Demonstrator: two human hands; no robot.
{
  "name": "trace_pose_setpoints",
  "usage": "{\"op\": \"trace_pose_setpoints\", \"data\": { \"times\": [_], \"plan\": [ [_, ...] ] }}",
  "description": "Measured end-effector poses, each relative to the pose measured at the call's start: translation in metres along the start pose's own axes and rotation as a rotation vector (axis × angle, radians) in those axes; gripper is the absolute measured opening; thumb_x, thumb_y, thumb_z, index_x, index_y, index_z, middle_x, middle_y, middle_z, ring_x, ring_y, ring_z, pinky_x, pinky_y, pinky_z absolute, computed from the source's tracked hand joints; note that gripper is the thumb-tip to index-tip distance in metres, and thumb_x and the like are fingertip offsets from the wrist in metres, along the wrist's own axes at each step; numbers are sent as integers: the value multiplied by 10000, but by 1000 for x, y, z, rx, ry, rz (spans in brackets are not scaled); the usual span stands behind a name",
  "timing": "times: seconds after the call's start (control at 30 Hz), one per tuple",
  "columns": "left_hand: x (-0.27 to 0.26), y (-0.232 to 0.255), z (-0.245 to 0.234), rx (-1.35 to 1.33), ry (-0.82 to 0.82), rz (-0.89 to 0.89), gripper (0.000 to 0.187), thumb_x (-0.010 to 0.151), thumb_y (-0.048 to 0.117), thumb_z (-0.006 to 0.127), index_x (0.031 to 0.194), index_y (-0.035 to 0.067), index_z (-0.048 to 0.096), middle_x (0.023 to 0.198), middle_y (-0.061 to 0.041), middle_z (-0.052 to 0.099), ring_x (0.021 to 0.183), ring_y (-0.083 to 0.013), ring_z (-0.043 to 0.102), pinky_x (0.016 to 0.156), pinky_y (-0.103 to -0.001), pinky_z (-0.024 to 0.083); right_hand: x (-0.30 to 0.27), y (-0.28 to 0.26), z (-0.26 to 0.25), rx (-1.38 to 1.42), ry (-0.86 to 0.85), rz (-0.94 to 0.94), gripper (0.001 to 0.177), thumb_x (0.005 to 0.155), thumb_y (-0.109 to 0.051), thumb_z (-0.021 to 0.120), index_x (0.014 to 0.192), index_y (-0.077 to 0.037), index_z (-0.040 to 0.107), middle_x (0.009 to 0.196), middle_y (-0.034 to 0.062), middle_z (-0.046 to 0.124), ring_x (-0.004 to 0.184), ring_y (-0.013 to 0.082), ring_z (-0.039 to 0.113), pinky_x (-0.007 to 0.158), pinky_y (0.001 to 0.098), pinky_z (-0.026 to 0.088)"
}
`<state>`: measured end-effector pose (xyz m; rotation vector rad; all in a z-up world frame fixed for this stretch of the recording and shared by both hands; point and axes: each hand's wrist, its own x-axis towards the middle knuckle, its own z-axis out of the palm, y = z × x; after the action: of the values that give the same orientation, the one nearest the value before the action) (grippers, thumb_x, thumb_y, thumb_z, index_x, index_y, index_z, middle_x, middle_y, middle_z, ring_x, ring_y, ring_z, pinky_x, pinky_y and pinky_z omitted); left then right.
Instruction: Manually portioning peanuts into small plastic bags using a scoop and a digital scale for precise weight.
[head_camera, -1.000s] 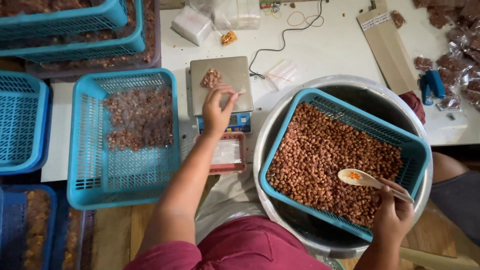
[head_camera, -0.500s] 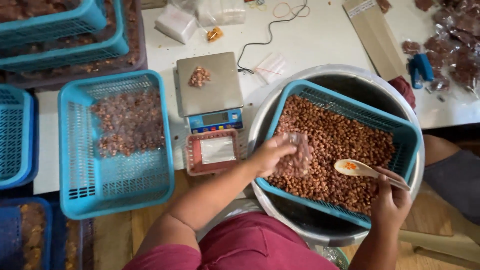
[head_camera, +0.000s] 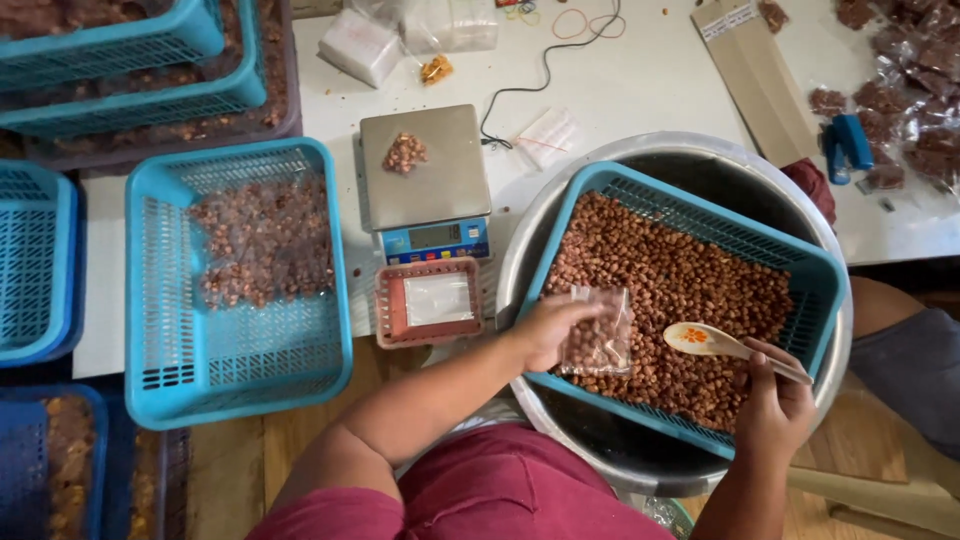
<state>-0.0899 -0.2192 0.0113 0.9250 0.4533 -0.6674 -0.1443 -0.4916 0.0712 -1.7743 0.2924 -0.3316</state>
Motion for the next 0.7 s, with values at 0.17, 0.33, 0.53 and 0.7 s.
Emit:
{"op": "trace_pose_setpoints", "data": {
  "times": [0.17, 0.33, 0.53, 0.7],
  "plan": [
    [-57, 74, -35, 210, -396, 851, 244, 1151, 160, 454, 1089, 121, 687, 956, -31, 738, 796, -95, 712, 621, -151, 583, 3, 13, 14, -100, 9, 39, 159, 1154, -152, 554, 1177, -89, 698, 790, -13, 531, 681, 59, 446, 623, 207, 357],
    [-13, 113, -182, 1090, 867, 1377, 190, 994, 75, 635, 1131, 141, 749, 1133, -99, 687, 1167, -338, 633, 1007, -462, 499, -7, 13, 51, -190, 1, -194, 195, 1122, -28, 626, 992, 112, 665, 808, 240, 604, 807, 254, 523, 796, 475, 448],
    [4, 167, -186, 1628, 1001, 1083, 614, 842, 387, 849, 1293, 11, 669, 1446, -171, 536, 1367, -393, 474, 969, -735, 452, 5, 0, 56, -165, 30, -119, 271, 1110, -99, 669, 858, 1, 662, 665, 125, 584, 670, 190, 526, 671, 365, 442],
    [2, 170, -130, 805, 711, 1389, 392, 960, 184, 766, 1323, 124, 629, 1164, -48, 680, 1088, -258, 675, 913, -421, 578, 3, -38, 56, -132, 42, -136, 230, 1141, -89, 611, 937, -14, 687, 686, 101, 580, 661, 173, 488, 676, 341, 435]
  ]
}}
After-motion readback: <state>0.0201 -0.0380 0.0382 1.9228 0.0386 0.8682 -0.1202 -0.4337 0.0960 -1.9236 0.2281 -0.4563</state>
